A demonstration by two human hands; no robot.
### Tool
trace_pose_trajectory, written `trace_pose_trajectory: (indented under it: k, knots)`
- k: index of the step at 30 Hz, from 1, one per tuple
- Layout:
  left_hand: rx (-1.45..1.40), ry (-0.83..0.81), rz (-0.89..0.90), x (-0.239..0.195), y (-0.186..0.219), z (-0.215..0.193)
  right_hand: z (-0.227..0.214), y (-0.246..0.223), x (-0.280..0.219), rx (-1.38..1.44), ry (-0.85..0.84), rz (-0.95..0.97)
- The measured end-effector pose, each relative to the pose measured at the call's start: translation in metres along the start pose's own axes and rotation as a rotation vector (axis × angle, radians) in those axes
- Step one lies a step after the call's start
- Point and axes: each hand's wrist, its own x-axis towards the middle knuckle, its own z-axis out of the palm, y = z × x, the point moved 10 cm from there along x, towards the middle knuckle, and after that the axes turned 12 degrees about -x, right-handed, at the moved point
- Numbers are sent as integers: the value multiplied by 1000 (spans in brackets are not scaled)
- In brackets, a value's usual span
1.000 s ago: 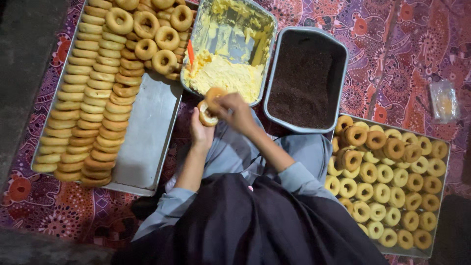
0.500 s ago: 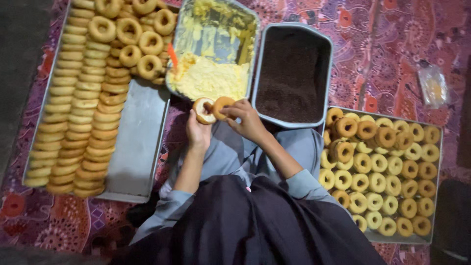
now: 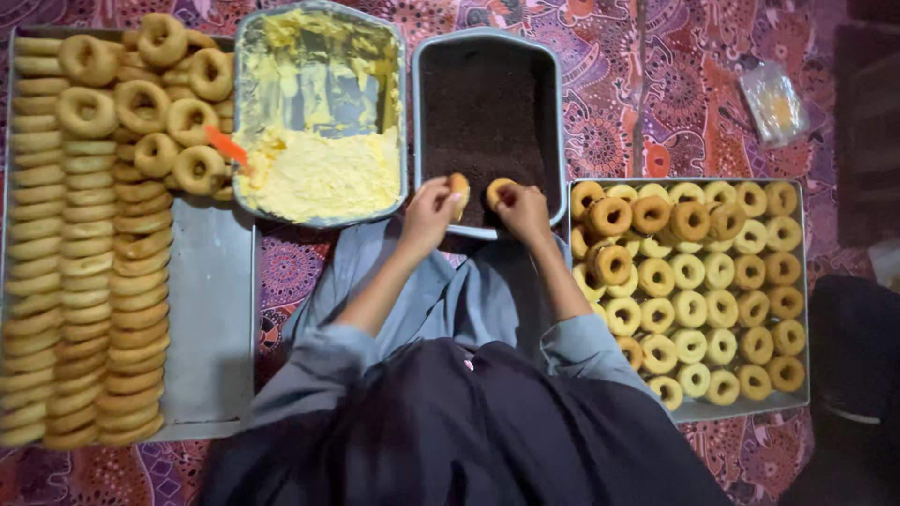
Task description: The person sits on the floor and repeatedly stuffs ring-shaped doughnuts with a yellow filling from a metal tray, then places them into a second tray containing a dark granular substance. The finished doughnuts are arranged on a separate tray.
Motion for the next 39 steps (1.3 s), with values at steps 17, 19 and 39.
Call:
trace_pose_trajectory:
  k: [17,19,39]
  knots:
    - [-1217,-40,-489,14,-76,75,-104,-78,-46,268,386,-156]
    - [-1279,-72,-456,13,-69,79,-113,-91,-47,322,411,-142]
    - [-648,233,-496,-60,-4,-105,-202,382,-149,1621,838,690]
